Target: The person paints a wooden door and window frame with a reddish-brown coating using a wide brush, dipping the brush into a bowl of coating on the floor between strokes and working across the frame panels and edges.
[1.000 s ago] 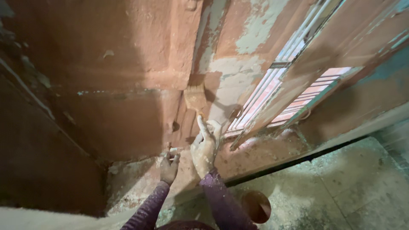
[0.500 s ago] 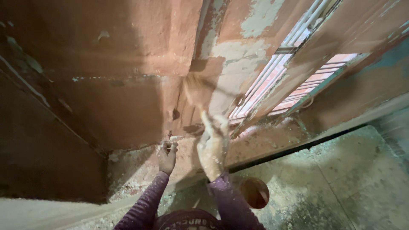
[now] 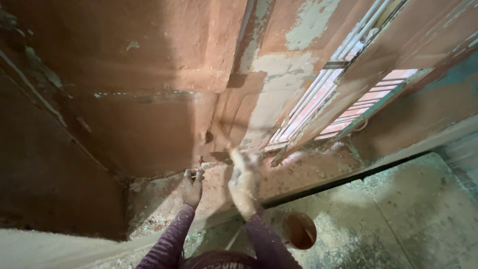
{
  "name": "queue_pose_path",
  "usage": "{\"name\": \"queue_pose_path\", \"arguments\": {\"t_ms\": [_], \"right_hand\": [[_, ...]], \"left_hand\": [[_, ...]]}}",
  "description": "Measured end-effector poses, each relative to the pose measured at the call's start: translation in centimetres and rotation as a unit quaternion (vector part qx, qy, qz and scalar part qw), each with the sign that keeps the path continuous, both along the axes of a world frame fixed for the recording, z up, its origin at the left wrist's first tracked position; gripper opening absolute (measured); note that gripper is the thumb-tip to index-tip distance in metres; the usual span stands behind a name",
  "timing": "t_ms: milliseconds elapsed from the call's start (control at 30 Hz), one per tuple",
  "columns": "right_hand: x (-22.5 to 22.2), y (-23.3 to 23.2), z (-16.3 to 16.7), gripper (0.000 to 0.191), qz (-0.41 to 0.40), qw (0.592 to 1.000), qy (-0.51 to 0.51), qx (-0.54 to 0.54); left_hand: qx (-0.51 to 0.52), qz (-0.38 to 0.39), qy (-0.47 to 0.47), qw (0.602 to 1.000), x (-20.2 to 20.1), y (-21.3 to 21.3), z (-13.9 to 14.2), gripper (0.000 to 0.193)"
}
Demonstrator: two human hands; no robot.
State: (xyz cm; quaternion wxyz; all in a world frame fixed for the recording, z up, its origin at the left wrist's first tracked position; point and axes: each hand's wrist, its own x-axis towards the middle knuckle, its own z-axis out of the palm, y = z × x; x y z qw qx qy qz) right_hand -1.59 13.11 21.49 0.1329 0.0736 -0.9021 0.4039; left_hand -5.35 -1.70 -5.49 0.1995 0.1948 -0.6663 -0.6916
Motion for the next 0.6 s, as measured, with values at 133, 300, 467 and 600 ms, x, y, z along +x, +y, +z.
{"name": "queue_pose_path", "arguments": {"t_ms": [133, 300, 467, 600], "right_hand": [[-0.9, 0.0, 4.2, 0.046, -0.01, 0.963, 0.211, -0.166], [-1.8, -0.8, 3.5, 0.048, 0.098, 0.977, 0.141, -0.124], [-0.9, 0.0, 1.6, 0.044, 0.055, 0.988, -0.113, 0.088], [-1.0, 0.8, 3.9, 0.048, 0.058, 0.983, 0.172, -0.038]], "left_hand": [[-0.002, -0.018, 0.037, 0.999, -0.2, 1.3, -0.9, 0.022], [0.011, -0.032, 0.01, 0.999, -0.2, 2.6, -1.4, 0.022], [0.009, -0.013, 0.022, 1.0, -0.1, 2.5, -1.2, 0.022], [-0.051, -0.015, -0.021, 0.998, 0.3, 2.9, -1.4, 0.018]]}}
